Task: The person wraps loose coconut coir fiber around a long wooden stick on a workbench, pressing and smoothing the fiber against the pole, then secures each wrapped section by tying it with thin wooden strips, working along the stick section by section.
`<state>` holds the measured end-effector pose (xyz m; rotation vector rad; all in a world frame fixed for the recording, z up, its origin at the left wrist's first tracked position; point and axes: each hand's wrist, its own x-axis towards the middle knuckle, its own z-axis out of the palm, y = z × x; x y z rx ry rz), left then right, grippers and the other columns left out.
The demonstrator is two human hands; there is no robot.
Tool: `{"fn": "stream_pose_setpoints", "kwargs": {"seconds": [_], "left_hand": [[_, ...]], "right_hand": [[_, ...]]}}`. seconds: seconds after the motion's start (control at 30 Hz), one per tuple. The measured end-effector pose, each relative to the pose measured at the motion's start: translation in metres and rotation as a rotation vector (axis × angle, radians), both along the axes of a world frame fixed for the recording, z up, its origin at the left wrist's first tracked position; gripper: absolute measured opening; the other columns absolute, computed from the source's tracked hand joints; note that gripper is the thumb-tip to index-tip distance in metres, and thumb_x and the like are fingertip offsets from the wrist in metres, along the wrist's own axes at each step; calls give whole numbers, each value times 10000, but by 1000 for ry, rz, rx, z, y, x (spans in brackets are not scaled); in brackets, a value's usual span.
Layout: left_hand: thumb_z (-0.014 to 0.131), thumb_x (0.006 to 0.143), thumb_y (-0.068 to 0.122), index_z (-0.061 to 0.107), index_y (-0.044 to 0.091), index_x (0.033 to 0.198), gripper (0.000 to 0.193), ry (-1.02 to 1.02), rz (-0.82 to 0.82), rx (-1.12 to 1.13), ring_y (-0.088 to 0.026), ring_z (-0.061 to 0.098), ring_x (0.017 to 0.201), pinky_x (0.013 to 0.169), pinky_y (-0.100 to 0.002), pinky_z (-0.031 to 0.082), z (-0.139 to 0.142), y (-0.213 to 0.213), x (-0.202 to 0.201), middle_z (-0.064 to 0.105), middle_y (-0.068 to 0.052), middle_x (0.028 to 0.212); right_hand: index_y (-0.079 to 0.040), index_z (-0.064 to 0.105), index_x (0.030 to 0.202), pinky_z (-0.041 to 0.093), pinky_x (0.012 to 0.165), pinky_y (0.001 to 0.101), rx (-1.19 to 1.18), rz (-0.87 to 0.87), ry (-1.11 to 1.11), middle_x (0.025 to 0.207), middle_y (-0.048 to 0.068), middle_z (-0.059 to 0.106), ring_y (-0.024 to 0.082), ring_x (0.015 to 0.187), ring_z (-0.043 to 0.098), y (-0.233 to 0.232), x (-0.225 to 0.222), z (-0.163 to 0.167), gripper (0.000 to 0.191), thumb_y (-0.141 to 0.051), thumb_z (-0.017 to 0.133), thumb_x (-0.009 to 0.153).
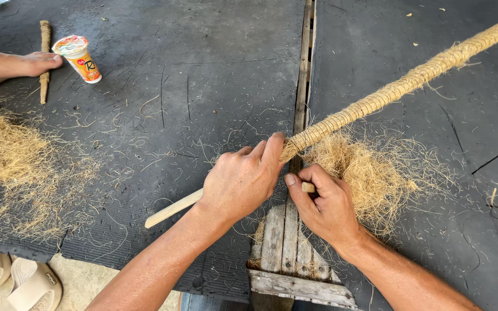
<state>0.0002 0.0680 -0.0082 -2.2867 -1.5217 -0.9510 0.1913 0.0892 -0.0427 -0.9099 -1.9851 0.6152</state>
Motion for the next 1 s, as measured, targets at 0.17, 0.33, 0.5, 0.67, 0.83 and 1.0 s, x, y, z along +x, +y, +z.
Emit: {"fn": "stream_pose_setpoints", "kwargs": {"seconds": [0.17, 0.33, 0.5, 0.67, 0.83, 1.0], "left_hand": [[686, 934, 189, 513, -4, 1245, 404, -9, 29, 2, -281, 735, 700, 500, -379, 561, -1, 0, 2, 680, -99, 822], [692, 905, 188, 516, 24, 1155, 346, -98, 17, -59, -316, 732, 704, 519, -419, 569, 3, -3, 6, 680, -111, 813], [682, 911, 162, 508, 30, 1084, 279, -182, 33, -170, -384, 713, 682, 532, -482, 560, 5, 0, 17, 699, -158, 850], [676, 886, 135, 495, 9, 1105, 310, -225, -19, -219, -408, 712, 704, 558, -502, 565, 3, 2, 30, 692, -202, 888], [705, 849, 153, 497, 10, 1105, 359, -246, -34, -330, -443, 711, 736, 593, -521, 569, 5, 3, 35, 692, -222, 914], [747, 802, 190, 491, 10, 1133, 456, -252, -57, -443, -458, 716, 790, 640, -525, 582, 15, 2, 30, 685, -248, 948]], "right_hand": [[-75, 574, 853, 367, 417, 262, -41, -7, -27, 586, -32, 519, 33, 508, 472, 3, 0, -2, 214, -192, 684, 995], [-61, 568, 990, 298, 499, 224, -132, -45, 175, 684, -76, 427, 19, 614, 358, 9, -4, -4, 178, -195, 678, 1031], [-56, 626, 1240, 253, 454, 228, -330, -80, 299, 623, -110, 462, -4, 552, 359, 7, -4, 4, 307, -237, 653, 994], [-38, 739, 1082, 257, 450, 241, -429, -150, 265, 596, -82, 459, 14, 538, 341, 7, -3, 9, 284, -299, 678, 986], [-22, 774, 979, 302, 464, 240, -392, -125, 281, 642, -72, 582, 10, 571, 388, 9, 2, 9, 293, -307, 703, 979], [-34, 786, 1052, 366, 473, 230, -411, -94, 309, 695, -64, 657, 0, 594, 459, 8, 2, 8, 281, -286, 701, 961]]}}
